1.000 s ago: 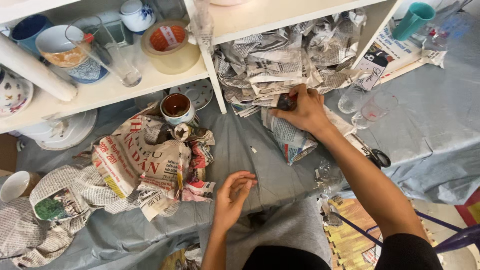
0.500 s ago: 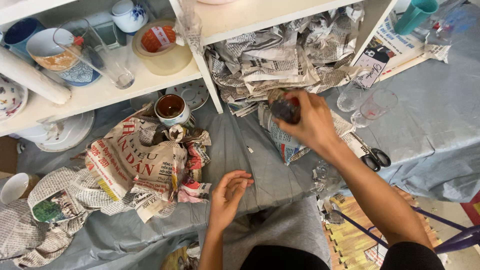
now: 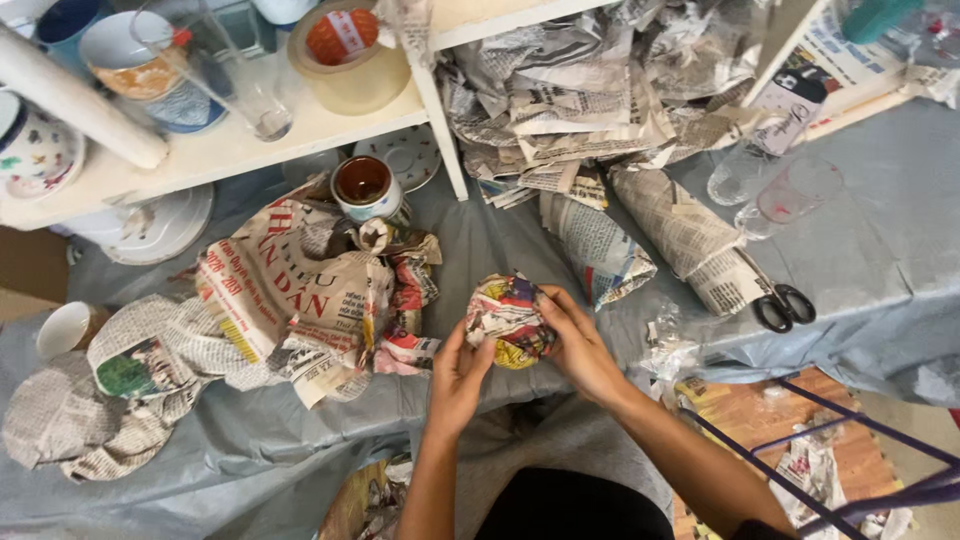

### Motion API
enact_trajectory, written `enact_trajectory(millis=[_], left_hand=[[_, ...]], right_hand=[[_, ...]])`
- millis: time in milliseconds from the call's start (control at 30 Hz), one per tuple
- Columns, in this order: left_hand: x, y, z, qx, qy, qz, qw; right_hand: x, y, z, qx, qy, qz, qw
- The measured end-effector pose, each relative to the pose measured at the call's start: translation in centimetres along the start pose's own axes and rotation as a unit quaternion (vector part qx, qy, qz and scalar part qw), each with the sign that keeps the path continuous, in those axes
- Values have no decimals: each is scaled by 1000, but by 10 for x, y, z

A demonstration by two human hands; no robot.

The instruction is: The person wraps small ceramic bowls and a glass in newspaper on a table. They fold the paper around each item, tuck the edges, and place the wrapped items on a nearby shelf. The process is repeated for several items.

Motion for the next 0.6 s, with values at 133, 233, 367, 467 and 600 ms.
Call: enact_trajectory(millis=[133, 233, 367, 467, 600], left_hand=[[0, -3, 3, 36, -19, -17, 999], [5, -8, 6, 69, -38, -48, 996], [6, -11, 5, 77, -24, -54, 995], [4, -19, 10, 102, -28, -66, 992], [1, -22, 12, 78, -6, -62, 995]], right_hand=[[7, -20, -5, -138, -75, -46, 987], [2, -15, 16, -261, -163, -50, 950], [-25, 16, 54, -405, -335, -44, 849], [-25, 31, 49, -512, -293, -45, 806], [-23, 35, 42, -509, -277, -42, 814]])
Point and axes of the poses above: each hand's wrist, its own x-axis towards the middle knuckle, its own y-axis out of the palm, z = x × y, the point moved 10 cm from there along x, towards the middle knuckle, and after that the axes turned 3 degrees about z, right-handed, at the moved point
